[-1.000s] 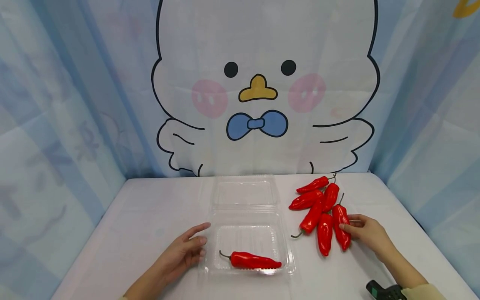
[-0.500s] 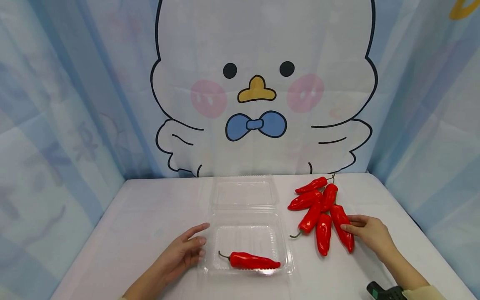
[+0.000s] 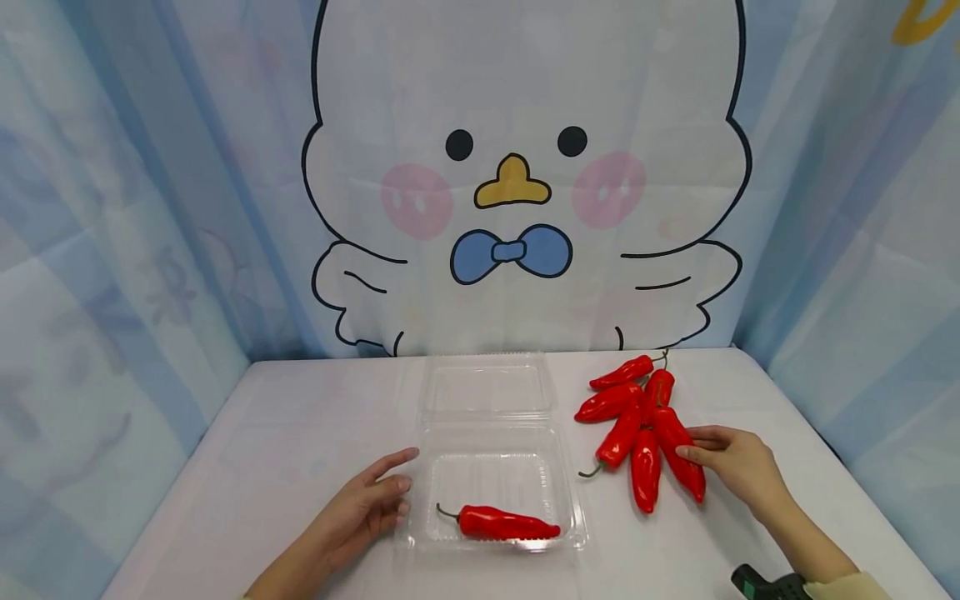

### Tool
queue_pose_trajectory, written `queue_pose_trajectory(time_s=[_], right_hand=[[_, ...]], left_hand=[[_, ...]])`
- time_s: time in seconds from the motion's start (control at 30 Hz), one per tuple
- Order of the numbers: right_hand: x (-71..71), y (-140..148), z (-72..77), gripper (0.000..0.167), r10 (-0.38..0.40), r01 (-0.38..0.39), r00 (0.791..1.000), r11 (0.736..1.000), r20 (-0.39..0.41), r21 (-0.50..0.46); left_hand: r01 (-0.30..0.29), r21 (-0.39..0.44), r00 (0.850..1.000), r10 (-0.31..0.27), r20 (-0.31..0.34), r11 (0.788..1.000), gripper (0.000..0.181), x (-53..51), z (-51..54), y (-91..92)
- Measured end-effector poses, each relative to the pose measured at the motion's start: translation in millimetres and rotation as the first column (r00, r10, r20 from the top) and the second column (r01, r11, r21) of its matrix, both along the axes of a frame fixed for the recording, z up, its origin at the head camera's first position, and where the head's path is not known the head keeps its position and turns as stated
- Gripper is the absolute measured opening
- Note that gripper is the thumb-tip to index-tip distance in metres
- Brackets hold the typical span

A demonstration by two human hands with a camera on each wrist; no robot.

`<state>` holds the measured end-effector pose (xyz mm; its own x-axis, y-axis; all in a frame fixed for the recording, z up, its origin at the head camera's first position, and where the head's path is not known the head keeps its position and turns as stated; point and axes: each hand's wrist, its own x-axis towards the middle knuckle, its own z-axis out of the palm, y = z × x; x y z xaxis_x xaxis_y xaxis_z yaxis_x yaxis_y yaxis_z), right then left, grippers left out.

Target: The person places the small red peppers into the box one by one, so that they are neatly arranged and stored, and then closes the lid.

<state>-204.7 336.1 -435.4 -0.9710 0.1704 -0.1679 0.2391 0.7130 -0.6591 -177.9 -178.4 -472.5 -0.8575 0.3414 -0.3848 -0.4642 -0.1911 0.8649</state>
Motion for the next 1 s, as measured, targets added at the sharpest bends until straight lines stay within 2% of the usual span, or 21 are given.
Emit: queue_pose_trajectory(time_s=[0.2, 0.37, 0.6, 1.0], right_hand=[[3.2, -7, 5.2, 0.063, -0.005, 0.005, 1.0, 1.0, -0.024, -0.009], [6.4, -11, 7.0, 0.06, 0.021, -0.021, 0.998, 1.0, -0.056, -0.003], [9.4, -18, 11.2, 0.055, 0.031, -0.032, 0.998, 0.999, -0.047, -0.012], [9.4, -52, 18.2, 0.044, 0.112, -0.116, 0.991, 0.992, -0.079, -0.048]], left_hand=[[-0.006, -0.009, 1.0, 0.006, 0.002, 1.0, 0.065, -0.6, -0.6, 1.4], [-0.027, -0.037, 1.0, 0.028, 0.012, 0.999, 0.065, -0.1, 0.5, 1.8], [-0.019, -0.04, 1.0, 0.019, 0.002, 0.999, 0.064, 0.9, 1.1, 1.4], [-0.007, -0.016, 1.0, 0.007, -0.009, 1.0, 0.063, 0.8, -1.7, 1.4]])
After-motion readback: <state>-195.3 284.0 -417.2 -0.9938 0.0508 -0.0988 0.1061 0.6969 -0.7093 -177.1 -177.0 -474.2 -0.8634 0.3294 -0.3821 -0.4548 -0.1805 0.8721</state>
